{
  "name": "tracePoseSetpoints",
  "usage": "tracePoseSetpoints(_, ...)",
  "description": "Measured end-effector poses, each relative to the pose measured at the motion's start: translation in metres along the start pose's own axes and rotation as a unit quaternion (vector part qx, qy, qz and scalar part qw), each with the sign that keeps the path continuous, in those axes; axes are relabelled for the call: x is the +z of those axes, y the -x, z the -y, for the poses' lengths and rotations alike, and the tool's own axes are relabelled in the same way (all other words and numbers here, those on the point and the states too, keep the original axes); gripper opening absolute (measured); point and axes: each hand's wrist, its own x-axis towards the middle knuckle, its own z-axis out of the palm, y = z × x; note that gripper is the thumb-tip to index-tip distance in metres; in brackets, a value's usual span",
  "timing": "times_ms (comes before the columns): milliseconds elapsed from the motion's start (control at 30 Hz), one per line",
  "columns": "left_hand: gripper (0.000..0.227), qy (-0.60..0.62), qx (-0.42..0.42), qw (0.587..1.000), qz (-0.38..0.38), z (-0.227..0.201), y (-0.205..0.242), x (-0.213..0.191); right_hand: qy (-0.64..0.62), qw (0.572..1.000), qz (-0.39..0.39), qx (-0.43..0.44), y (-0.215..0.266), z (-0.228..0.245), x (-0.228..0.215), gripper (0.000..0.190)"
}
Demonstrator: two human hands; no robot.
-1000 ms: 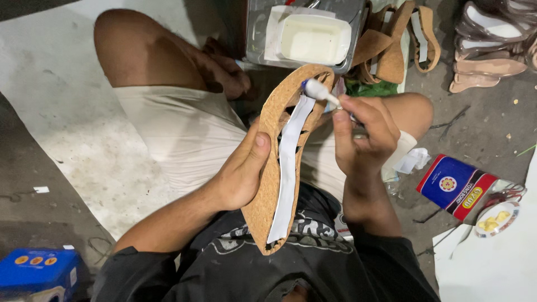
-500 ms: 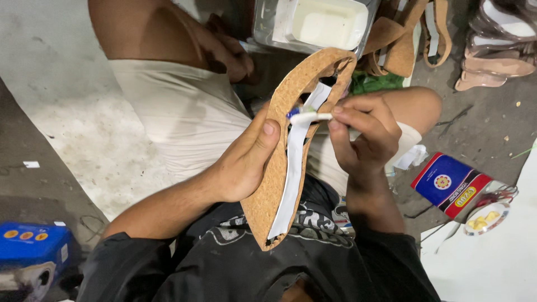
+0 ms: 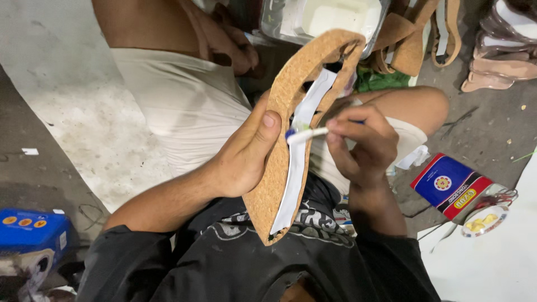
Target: The person applies white glue to the sole of a cork sandal using a toothbrush. They repeatedly dip the brush into a container of glue and spread it evenly across the surface, then place the finished sandal aside.
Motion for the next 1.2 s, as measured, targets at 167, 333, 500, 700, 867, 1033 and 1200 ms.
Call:
tracePoseSetpoints(167, 0.076, -0.004, 0.013, 1.0, -0.023, 0.004, -0.002, 0.0, 0.039, 0.999, 0.005, 0.018, -0.006, 0.004, -0.003, 0.015)
tracePoseSetpoints(333, 0.076, 0.052, -0.015, 0.998, -0.015, 0.017, -0.007, 0.006, 0.155, 0.984, -0.084, 0.014, -0.011, -0.006, -0.006, 0.016)
tracePoseSetpoints(500, 0.07, 0.044, 0.052, 0.992, -0.103, 0.027, -0.018, -0.013, 0.071, 0.993, 0.085, 0.031, -0.027, 0.039, -0.013, 0.018)
tracePoseSetpoints(700, 0.073, 0.159, -0.031, 0.979, -0.126, 0.041, -0.027, -0.027, 0.093, 0.969, 0.137, 0.185, -0.04, 0.042, -0.036, 0.012)
tracePoseSetpoints(867, 0.076, 0.338, -0.079, 0.935, -0.074, 0.049, -0.022, -0.029, 0.358, 0.933, 0.02, 0.018, -0.072, -0.049, -0.031, 0.01)
tracePoseSetpoints(1033, 0.07, 0.306, -0.149, 0.934, -0.113, 0.06, -0.013, -0.034, 0.496, 0.863, 0.092, -0.018, -0.105, -0.074, -0.015, 0.012)
tracePoseSetpoints(1200, 0.055, 0.307, -0.082, 0.94, -0.126, 0.06, -0.01, -0.037, 0.457, 0.886, 0.075, -0.035, -0.093, -0.044, -0.029, 0.009)
